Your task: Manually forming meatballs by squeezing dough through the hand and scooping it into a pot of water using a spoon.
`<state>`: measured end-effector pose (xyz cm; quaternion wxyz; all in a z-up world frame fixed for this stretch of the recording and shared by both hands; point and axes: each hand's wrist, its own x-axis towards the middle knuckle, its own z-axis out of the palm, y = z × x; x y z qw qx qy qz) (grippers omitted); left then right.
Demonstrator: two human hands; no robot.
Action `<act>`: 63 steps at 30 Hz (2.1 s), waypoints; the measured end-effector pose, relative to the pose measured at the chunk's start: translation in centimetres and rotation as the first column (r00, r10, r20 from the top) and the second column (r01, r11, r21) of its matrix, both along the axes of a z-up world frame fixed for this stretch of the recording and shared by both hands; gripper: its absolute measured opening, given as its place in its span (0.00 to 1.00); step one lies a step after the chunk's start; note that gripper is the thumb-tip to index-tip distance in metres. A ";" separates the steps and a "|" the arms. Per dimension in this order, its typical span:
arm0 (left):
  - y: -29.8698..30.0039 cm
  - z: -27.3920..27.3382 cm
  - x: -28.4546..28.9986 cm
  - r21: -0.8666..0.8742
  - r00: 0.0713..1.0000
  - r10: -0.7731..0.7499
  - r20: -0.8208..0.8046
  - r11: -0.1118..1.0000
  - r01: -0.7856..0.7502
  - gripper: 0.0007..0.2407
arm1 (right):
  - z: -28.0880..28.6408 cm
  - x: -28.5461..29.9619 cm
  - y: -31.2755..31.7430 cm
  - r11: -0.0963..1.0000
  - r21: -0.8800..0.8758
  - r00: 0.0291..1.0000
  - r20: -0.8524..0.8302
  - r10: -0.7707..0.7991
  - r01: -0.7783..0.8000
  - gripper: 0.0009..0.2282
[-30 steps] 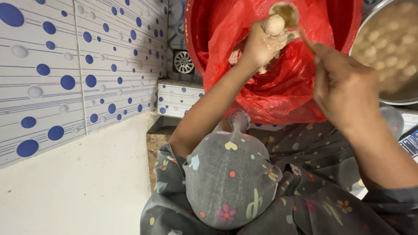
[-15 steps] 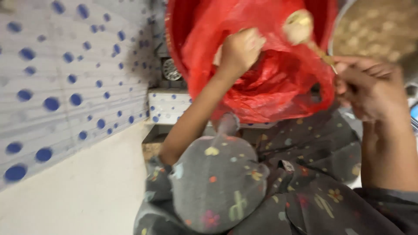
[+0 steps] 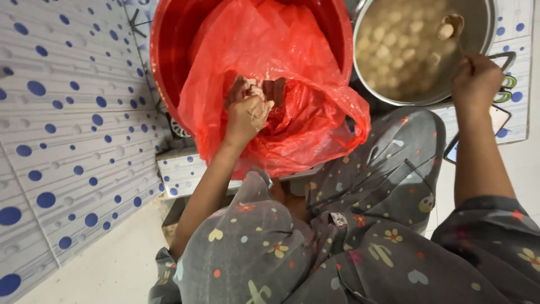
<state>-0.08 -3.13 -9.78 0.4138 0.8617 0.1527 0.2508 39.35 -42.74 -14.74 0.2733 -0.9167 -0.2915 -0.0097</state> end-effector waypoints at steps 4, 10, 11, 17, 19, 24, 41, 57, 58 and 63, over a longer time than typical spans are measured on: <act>0.1 -2.0 -0.1 -0.066 0.998 0.005 -0.058 0.998 -0.009 0.23 | -1.8 0.9 -0.1 0.994 -0.037 0.972 0.210 0.106 -0.100 0.14; 1.8 -6.1 0.6 0.195 0.975 0.036 -0.219 0.981 0.007 0.04 | -5.0 1.7 -1.0 0.987 0.124 0.966 0.250 0.065 -0.099 0.13; 2.4 -7.0 0.6 0.434 0.958 0.043 -0.285 0.897 0.089 0.07 | -3.1 0.1 -0.4 0.936 0.325 0.990 0.057 0.127 -0.139 0.17; 4.3 -10.3 1.8 0.211 0.817 0.099 -0.568 0.977 0.028 0.10 | 5.5 -10.6 4.0 0.899 0.401 0.983 0.019 0.185 -0.177 0.13; 5.0 -14.5 2.0 0.253 0.772 0.106 -0.627 0.965 0.073 0.13 | 5.0 -12.5 4.6 0.888 0.460 0.977 -0.181 0.114 -0.019 0.12; 5.1 -22.3 4.5 0.457 0.624 0.153 -0.766 0.812 0.362 0.11 | 2.8 -12.1 4.2 0.858 0.513 0.989 -0.143 0.048 0.032 0.11; 5.2 -14.4 7.1 0.055 -0.034 0.110 -0.993 0.708 0.704 0.20 | 4.6 -12.6 5.6 0.836 0.500 0.925 -0.379 -0.024 0.226 0.10; 2.3 -3.7 0.1 -0.763 0.942 -0.211 -0.261 0.643 -0.067 0.10 | 2.8 -11.3 5.3 0.791 0.567 0.931 -0.366 -0.008 0.229 0.10; 2.2 -5.6 -0.7 -0.847 0.981 -0.116 -0.156 0.527 -0.072 0.11 | 2.9 -11.3 5.2 0.813 0.550 0.943 -0.333 0.002 0.192 0.10; 1.2 -7.8 -1.4 -0.901 0.980 0.200 -0.017 0.422 -0.102 0.13 | 3.0 -11.2 5.1 0.847 0.515 0.953 -0.302 0.037 0.130 0.12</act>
